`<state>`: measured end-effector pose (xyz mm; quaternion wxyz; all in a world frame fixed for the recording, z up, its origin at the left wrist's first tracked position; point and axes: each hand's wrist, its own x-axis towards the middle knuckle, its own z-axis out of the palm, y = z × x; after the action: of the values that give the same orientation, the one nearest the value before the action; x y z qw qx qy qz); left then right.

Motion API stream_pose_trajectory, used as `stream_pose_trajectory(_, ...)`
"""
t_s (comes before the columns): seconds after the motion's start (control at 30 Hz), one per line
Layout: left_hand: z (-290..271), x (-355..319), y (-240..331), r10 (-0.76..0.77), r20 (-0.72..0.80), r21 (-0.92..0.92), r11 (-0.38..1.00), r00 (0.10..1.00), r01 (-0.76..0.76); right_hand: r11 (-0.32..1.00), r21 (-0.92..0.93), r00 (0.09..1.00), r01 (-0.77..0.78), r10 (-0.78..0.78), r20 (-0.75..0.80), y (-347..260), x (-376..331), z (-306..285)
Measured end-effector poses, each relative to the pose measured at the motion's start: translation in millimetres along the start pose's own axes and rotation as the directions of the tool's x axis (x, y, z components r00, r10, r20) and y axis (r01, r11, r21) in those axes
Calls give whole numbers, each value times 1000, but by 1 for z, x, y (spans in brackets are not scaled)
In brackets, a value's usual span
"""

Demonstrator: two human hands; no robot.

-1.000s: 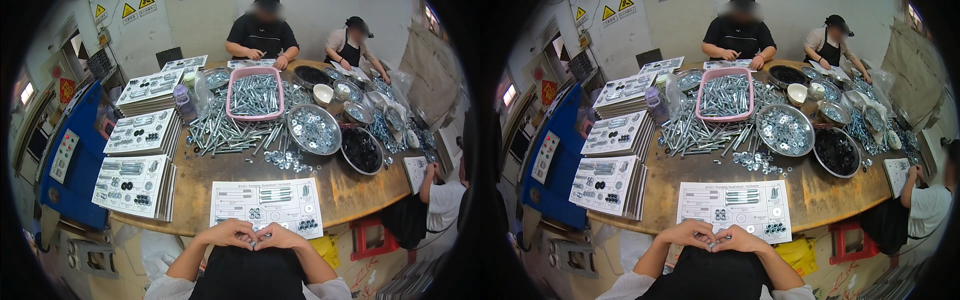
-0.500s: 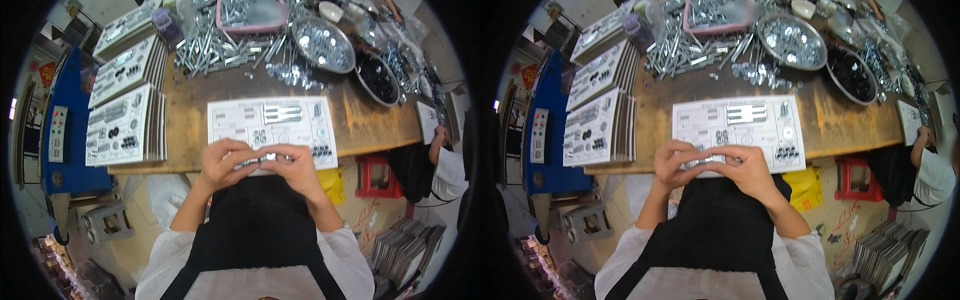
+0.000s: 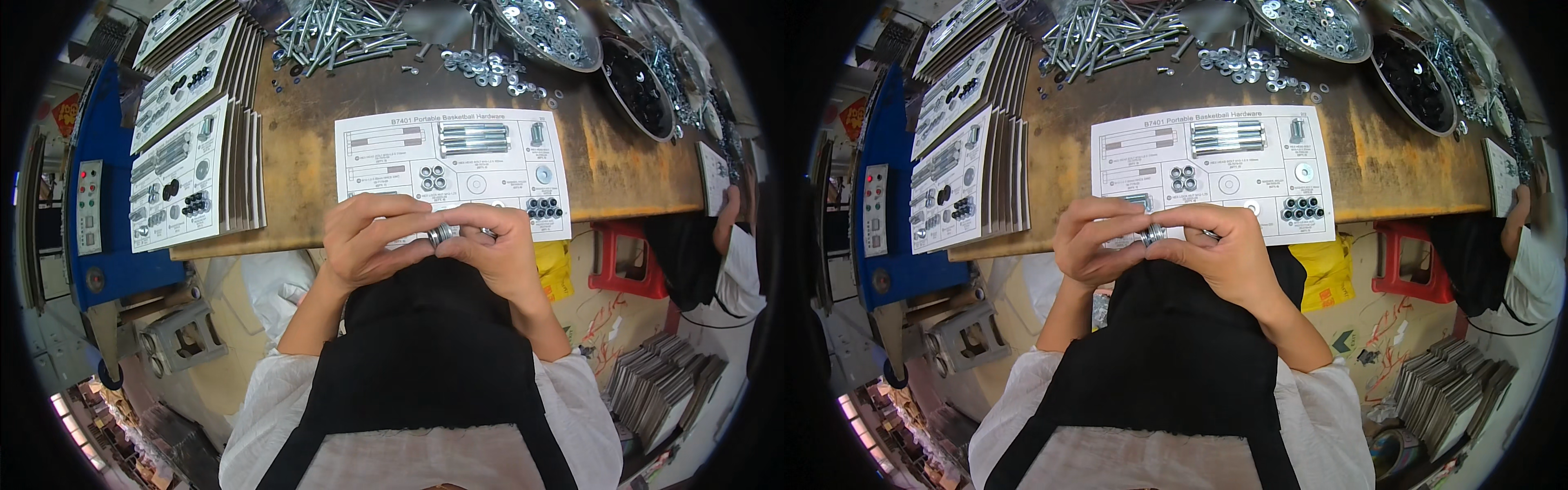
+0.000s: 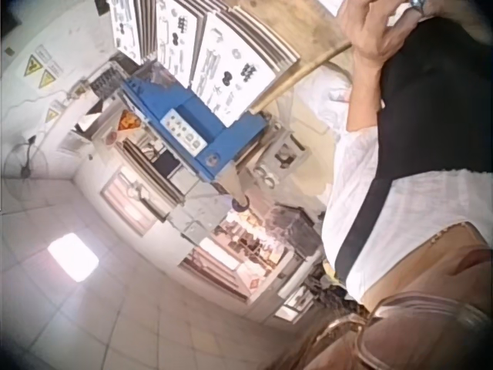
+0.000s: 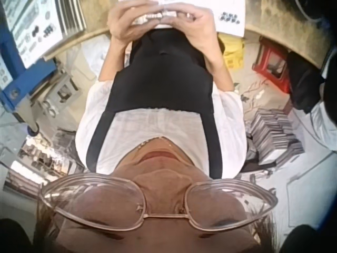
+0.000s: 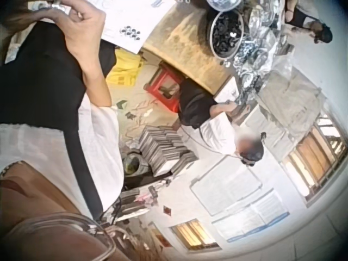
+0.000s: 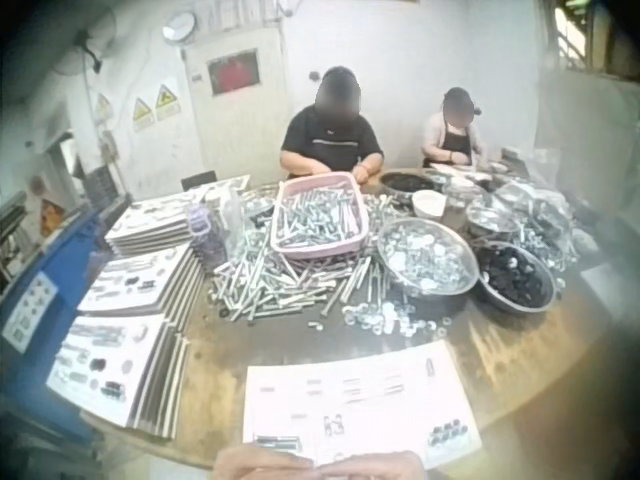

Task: The person assembles metal fasteners by hand, picking bolts, nuts, and washers from trays and placing them into designated slots on a cardboard template. The person repeatedly completes one template and moves it aside to start a new one.

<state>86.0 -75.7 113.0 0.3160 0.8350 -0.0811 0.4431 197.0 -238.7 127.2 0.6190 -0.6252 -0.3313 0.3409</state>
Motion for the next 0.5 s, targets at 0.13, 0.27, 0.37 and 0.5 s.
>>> stream_pose_trajectory(0.13, -3, 4, -3, -84, 97, -143, 985, 992, 98, 999, 25, 999, -42, 42, 10, 2, 2, 0)
stream_pose_trajectory(0.27, 1, 0, -6, -325, 107, -407, 848, 940, 339, 999, 15, 998, -49, 48, 28, 4, 6, -5)
stream_pose_trajectory(0.37, 1, -16, -19, -555, 114, -643, 591, 824, 487, 989, 75, 991, -130, 132, -28, -9, 10, -16)
stream_pose_trajectory(0.5, 0, -16, -25, -473, 440, 65, 865, 763, 498, 926, 371, 990, -69, 108, -86, 0, 8, -44)
